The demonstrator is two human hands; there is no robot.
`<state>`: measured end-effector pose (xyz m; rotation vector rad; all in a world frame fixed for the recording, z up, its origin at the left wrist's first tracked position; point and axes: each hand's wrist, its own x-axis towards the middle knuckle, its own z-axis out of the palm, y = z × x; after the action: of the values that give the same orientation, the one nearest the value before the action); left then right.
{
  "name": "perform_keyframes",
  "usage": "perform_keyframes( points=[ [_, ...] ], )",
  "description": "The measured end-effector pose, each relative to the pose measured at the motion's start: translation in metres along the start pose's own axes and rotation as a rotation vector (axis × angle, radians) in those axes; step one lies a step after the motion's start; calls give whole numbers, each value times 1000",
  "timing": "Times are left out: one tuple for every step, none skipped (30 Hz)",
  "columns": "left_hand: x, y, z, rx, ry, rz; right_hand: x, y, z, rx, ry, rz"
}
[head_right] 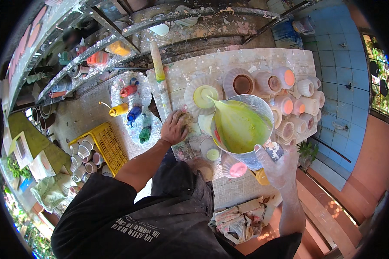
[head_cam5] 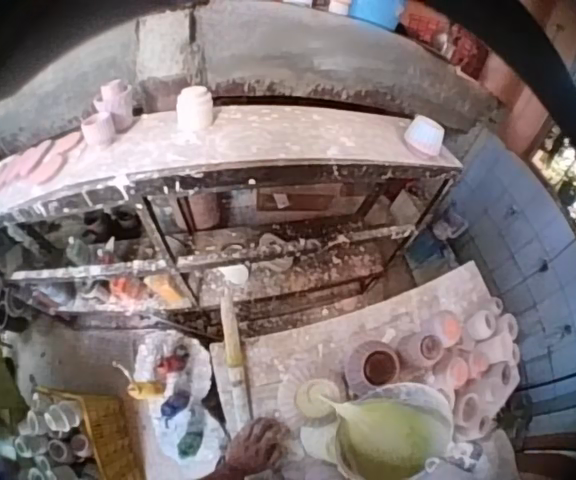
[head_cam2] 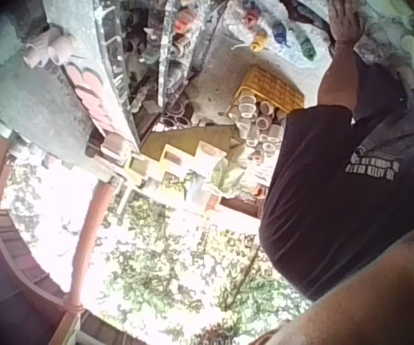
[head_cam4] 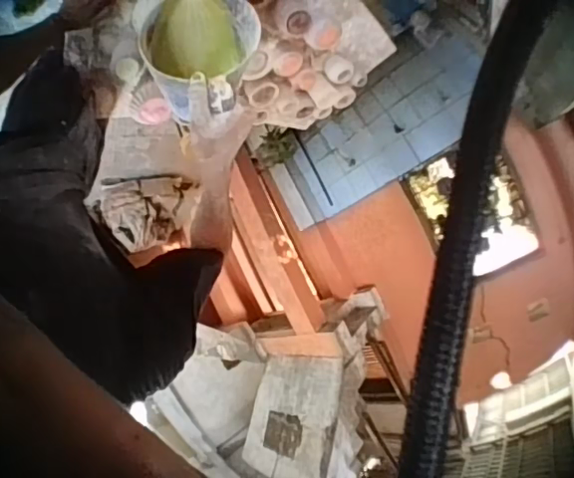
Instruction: The recorder prepares a plaster mixture with color pigments and pours it into various circular molds.
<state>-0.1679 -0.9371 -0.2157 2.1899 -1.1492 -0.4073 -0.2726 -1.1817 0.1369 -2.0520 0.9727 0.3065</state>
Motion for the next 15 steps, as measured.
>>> perform_keyframes(
  points=[
    [0,0,0,7,-2,-2,0,-1,1,7,11,-3],
    [0,0,-1,8,-2,-3,1,-2,1,13,22,-6],
    [0,0,-2,3,-7,-4,1,-1,2,13,21,-6],
    [1,0,-2,-5,-11,-5,0,-1,2,47,37,-11],
    [1,1,-3,-6,-11,-4,0,0,1,80,53,-16],
    [2,3,-4,-5,-14,-1,-2,1,1,79,54,-15],
    [2,3,-6,-2,-16,2,-3,3,-1,61,42,-23],
    [2,3,-5,-1,-15,2,-3,5,-1,43,30,-31],
    [2,3,-5,0,-12,3,-3,4,-1,43,30,-32],
    [2,2,-4,2,-8,5,-3,3,1,92,59,-35],
    [1,0,-2,3,-8,6,-4,2,2,141,87,-38],
    [1,-1,-1,8,21,22,-4,2,4,142,89,-39],
    [1,-1,0,12,50,39,-5,4,6,167,146,-77],
    [1,0,0,11,51,42,-6,4,8,193,202,-116],
    [1,1,0,1,56,41,-8,4,8,192,204,-116]
  ],
)
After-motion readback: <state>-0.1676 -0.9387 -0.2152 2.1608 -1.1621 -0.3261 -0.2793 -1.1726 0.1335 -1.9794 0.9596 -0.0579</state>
